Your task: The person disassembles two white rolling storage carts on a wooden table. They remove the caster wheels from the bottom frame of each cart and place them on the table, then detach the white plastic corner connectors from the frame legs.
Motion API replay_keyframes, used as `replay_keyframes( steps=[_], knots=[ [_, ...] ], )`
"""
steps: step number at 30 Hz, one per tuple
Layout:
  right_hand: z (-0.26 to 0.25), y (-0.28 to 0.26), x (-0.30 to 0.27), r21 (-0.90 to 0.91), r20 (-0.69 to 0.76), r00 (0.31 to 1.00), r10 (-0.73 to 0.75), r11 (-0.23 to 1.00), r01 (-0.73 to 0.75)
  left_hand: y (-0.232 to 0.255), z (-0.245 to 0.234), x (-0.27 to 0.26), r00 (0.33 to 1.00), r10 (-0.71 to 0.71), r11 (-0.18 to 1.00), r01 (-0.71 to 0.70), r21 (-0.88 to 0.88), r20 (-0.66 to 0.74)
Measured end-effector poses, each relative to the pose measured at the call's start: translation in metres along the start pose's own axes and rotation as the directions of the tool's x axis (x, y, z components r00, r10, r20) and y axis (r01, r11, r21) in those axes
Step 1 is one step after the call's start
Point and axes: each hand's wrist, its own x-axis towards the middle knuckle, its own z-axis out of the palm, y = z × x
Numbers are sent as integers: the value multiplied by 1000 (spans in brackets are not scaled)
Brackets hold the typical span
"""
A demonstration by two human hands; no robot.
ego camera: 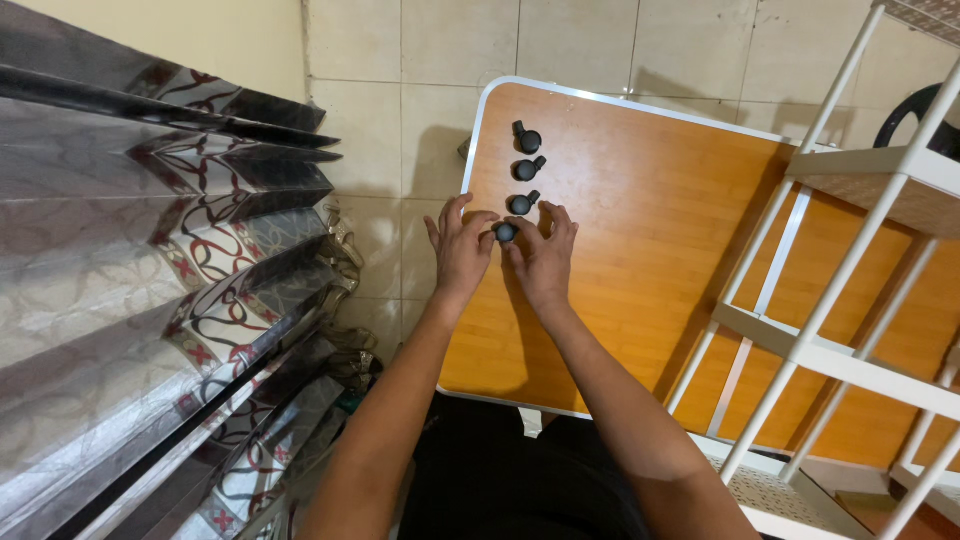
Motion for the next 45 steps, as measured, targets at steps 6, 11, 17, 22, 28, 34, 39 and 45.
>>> replay_keyframes(
  steps=[6, 11, 17, 22, 28, 34, 39, 45],
  knots=[
    [-17, -4, -6, 141, 43, 997, 57, 988, -63, -7, 1, -13, 1000, 8, 999, -9, 51, 14],
    [-49, -7, -36, 180, 26, 999, 35, 983, -39, -7, 2, -53, 992, 84, 996, -80, 40, -95],
    [-112, -4, -99, 186, 7, 1000, 3, 983, -4, 24, -3, -114, 987, 137, 990, -139, -18, -89],
    [-166, 10, -157, 195, -13, 1000, 4, 981, -2, 72, -1, -164, 970, 212, 977, -213, 7, -117],
    [-229, 44, -233, 130, -63, 995, -80, 988, 87, 128, 28, -223, 980, 191, 966, -198, -163, -59],
    [-276, 94, -314, 65, -175, 976, -130, 988, 143, 160, 103, -281, 976, 210, 902, -172, -397, 55],
    [-304, 140, -365, 49, -216, 975, -46, 997, 58, 169, 165, -324, 955, 215, 798, -51, -600, 205],
    [-309, 161, -380, 88, -293, 955, -52, 993, 81, 180, 174, -346, 928, 283, 859, -134, -494, 241]
  ],
)
